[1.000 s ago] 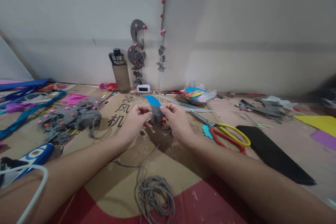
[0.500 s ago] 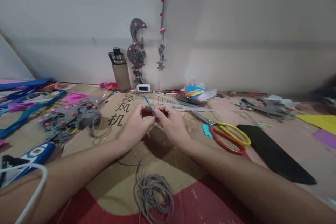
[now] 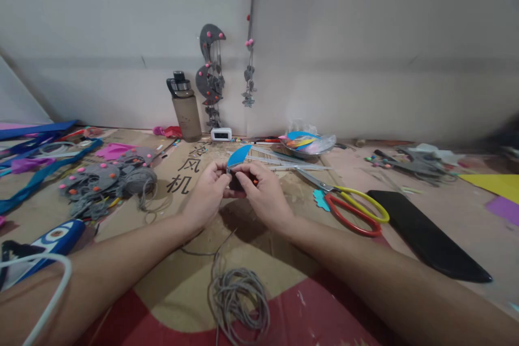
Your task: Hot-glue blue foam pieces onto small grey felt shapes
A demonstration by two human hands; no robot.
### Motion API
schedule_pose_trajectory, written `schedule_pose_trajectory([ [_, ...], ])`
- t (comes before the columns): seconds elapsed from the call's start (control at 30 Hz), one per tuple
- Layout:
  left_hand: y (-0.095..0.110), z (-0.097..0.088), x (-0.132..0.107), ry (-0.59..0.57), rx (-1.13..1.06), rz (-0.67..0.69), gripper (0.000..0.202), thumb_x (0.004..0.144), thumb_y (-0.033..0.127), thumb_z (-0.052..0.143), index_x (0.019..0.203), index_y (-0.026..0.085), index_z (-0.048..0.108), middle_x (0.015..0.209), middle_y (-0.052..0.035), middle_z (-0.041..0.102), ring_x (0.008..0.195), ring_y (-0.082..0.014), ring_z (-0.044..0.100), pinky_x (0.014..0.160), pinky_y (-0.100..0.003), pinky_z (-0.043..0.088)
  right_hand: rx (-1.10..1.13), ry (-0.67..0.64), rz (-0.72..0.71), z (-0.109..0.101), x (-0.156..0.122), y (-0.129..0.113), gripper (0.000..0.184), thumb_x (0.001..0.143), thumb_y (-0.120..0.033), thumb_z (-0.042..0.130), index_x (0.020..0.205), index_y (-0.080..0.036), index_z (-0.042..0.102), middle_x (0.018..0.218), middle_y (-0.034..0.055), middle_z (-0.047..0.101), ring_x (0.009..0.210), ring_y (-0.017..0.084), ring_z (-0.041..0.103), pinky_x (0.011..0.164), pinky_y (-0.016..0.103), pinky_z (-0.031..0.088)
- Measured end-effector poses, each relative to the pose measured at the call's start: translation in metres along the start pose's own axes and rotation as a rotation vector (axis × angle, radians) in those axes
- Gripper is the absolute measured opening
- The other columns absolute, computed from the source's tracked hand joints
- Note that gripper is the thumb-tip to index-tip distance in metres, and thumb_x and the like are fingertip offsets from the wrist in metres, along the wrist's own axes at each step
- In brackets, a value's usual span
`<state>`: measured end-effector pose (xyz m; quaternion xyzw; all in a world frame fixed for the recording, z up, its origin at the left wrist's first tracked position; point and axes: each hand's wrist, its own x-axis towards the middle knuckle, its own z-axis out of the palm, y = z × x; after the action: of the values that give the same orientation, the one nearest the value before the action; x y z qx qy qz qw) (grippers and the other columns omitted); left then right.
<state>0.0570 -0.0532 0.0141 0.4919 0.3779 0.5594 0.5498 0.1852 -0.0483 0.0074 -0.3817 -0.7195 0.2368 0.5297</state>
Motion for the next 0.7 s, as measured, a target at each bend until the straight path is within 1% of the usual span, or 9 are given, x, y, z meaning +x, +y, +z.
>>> schedule_pose_trajectory([
  [0.2,-0.0032,-0.0042,0.0041,0.015,-0.039,0.027,0.017,0.075,0.024,0.061,0.087,0.016,0.052,0.088,-0.0033,0.063,0.077,-0.0134,0.063,0.067,-0.029,0.055,-0.016,-0.008,-0.031,-0.0002,-0.0003,0.0013,0.018,0.086,-0.023,0.046,0.092,-0.021,0.063,0.091,0.0033,0.063,0.089,0.014,0.056,0.083,0.029,0.043],
  [0.3,-0.0056,-0.0073,0.0066,0.021,-0.030,0.053,0.018,0.074,0.025,0.062,0.087,0.016,0.053,0.087,-0.0031,0.064,0.078,-0.0135,0.063,0.071,-0.030,0.055,-0.007,-0.006,-0.019,0.0006,-0.0006,0.0017,0.018,0.086,-0.022,0.047,0.093,-0.020,0.063,0.092,0.0034,0.062,0.089,0.014,0.056,0.082,0.029,0.043],
  [0.47,-0.0039,-0.0070,0.0055,0.025,-0.034,0.051,0.018,0.073,0.024,0.063,0.085,0.015,0.054,0.085,-0.0027,0.064,0.079,-0.0130,0.063,0.077,-0.030,0.052,-0.005,0.003,0.026,0.0013,-0.0006,0.0021,0.017,0.085,-0.023,0.047,0.092,-0.019,0.062,0.092,0.0041,0.062,0.088,0.014,0.056,0.081,0.029,0.043],
  [0.57,-0.0018,-0.0065,0.0042,0.012,-0.046,0.068,0.017,0.073,0.026,0.063,0.084,0.016,0.055,0.083,-0.0021,0.064,0.079,-0.0134,0.063,0.076,-0.030,0.052,-0.009,-0.004,0.030,0.0010,-0.0008,0.0018,0.018,0.086,-0.024,0.046,0.093,-0.019,0.062,0.092,0.0043,0.062,0.088,0.014,0.056,0.081,0.029,0.043],
  [0.7,-0.0022,-0.0078,0.0056,0.048,-0.036,0.079,0.017,0.072,0.029,0.065,0.078,0.016,0.054,0.077,0.0001,0.062,0.073,-0.0118,0.061,0.071,-0.028,0.053,-0.008,-0.026,0.029,0.0007,-0.0013,0.0011,0.018,0.086,-0.025,0.046,0.095,-0.019,0.061,0.094,0.0042,0.063,0.090,0.015,0.056,0.081,0.029,0.043],
])
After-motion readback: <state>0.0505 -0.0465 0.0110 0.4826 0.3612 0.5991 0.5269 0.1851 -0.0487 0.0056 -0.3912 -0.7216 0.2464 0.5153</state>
